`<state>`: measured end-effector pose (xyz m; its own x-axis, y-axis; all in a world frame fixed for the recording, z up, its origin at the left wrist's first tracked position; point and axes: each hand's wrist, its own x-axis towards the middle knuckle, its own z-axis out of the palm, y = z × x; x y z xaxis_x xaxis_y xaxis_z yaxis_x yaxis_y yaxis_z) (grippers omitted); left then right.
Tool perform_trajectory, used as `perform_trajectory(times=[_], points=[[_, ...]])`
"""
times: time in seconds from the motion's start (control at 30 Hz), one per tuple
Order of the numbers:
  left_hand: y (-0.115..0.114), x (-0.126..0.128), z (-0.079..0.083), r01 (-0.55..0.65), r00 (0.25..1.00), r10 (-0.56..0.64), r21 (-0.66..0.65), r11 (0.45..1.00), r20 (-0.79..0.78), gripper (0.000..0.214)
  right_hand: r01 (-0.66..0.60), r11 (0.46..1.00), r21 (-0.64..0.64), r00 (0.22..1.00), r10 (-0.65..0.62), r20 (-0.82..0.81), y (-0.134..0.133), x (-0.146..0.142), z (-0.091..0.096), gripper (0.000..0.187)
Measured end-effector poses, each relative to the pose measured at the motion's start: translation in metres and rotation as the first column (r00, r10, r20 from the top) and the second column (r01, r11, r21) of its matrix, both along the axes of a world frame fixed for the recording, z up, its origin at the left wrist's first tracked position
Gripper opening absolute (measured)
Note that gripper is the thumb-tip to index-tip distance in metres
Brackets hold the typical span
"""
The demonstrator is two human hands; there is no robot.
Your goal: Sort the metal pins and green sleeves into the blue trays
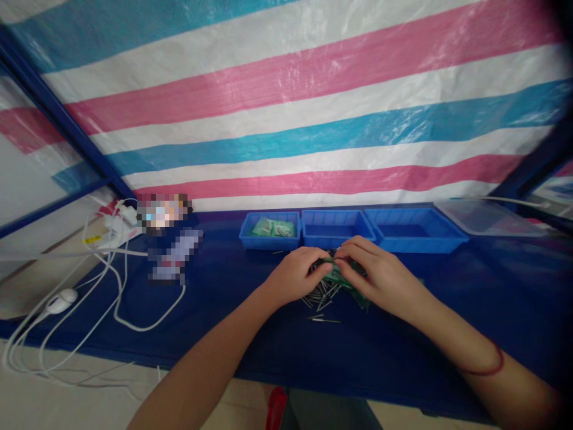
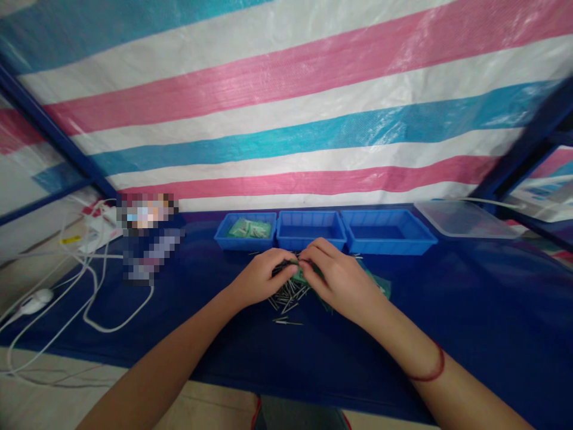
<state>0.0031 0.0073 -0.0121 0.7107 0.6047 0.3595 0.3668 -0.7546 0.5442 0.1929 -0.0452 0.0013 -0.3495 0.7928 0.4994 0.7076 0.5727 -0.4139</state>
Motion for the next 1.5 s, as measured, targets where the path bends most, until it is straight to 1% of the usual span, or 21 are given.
perform_trajectory(times=[0.1,0.17,0.23,0.27,0.33,0.43,0.53,0.63,0.7,0.83,0.93,1.03,1.17,1.33,1.43,1.5], points=[[0.002,0.000,-0.001,-0.071,0.997,0.071,-0.011,0.997,-0.011,0.016,0.058,0.996,-0.070,0.982,-0.069,-0.178,0.005,-0.005,-0.011,0.014],[0.003,0.001,-0.002,-0.123,0.992,0.123,-0.006,0.992,-0.002,0.016,0.088,0.982,-0.169,0.944,-0.136,-0.302,0.009,-0.006,-0.019,0.016],[0.004,0.001,-0.002,-0.193,0.981,0.193,-0.011,0.981,0.025,0.016,0.081,0.964,-0.255,0.907,-0.177,-0.383,0.012,-0.007,-0.026,0.023],[0.005,0.000,-0.002,-0.224,0.973,0.224,-0.021,0.974,0.045,0.016,0.071,0.958,-0.278,0.897,-0.184,-0.403,0.013,-0.007,-0.028,0.026],[0.007,-0.001,-0.002,-0.265,0.958,0.269,-0.053,0.963,0.101,0.016,0.067,0.956,-0.285,0.897,-0.183,-0.402,0.015,-0.008,-0.031,0.027],[0.010,-0.003,-0.002,-0.286,0.919,0.322,-0.177,0.942,0.226,0.013,0.115,0.967,-0.226,0.918,-0.190,-0.347,0.016,-0.009,-0.031,0.027],[0.012,-0.004,-0.004,-0.270,0.883,0.359,-0.298,0.916,0.304,0.012,0.173,0.974,-0.144,0.939,-0.208,-0.275,0.016,-0.009,-0.030,0.027],[0.014,-0.001,-0.009,-0.231,0.866,0.364,-0.371,0.900,0.344,0.015,0.162,0.983,-0.089,0.955,-0.179,-0.237,0.016,-0.008,-0.028,0.023],[0.016,0.001,-0.012,-0.192,0.852,0.364,-0.422,0.886,0.376,0.017,0.147,0.984,-0.100,0.951,-0.168,-0.258,0.017,-0.007,-0.027,0.022],[0.016,0.005,-0.013,-0.109,0.834,0.355,-0.505,0.856,0.423,0.016,0.131,0.971,-0.201,0.913,-0.197,-0.357,0.017,-0.005,-0.025,0.028],[0.015,0.004,-0.010,-0.077,0.835,0.348,-0.534,0.842,0.427,0.015,0.103,0.960,-0.262,0.884,-0.209,-0.418,0.018,-0.004,-0.024,0.031],[0.015,0.003,-0.008,-0.088,0.837,0.353,-0.535,0.840,0.417,0.016,0.103,0.951,-0.293,0.859,-0.233,-0.456,0.019,-0.003,-0.025,0.033],[0.015,0.002,-0.008,-0.108,0.837,0.361,-0.523,0.845,0.411,0.016,0.087,0.948,-0.307,0.841,-0.235,-0.487,0.020,-0.001,-0.027,0.035],[0.015,0.002,-0.007,-0.089,0.843,0.348,-0.532,0.842,0.410,0.017,0.099,0.949,-0.301,0.812,-0.252,-0.527,0.020,-0.001,-0.027,0.036],[0.014,0.002,-0.006,-0.054,0.844,0.339,-0.563,0.825,0.416,0.019,0.110,0.954,-0.279,0.790,-0.254,-0.558,0.018,-0.002,-0.023,0.034],[0.013,0.003,-0.003,-0.014,0.837,0.338,-0.600,0.800,0.431,0.022,0.097,0.956,-0.277,0.769,-0.249,-0.589,0.016,-0.003,-0.019,0.033]])
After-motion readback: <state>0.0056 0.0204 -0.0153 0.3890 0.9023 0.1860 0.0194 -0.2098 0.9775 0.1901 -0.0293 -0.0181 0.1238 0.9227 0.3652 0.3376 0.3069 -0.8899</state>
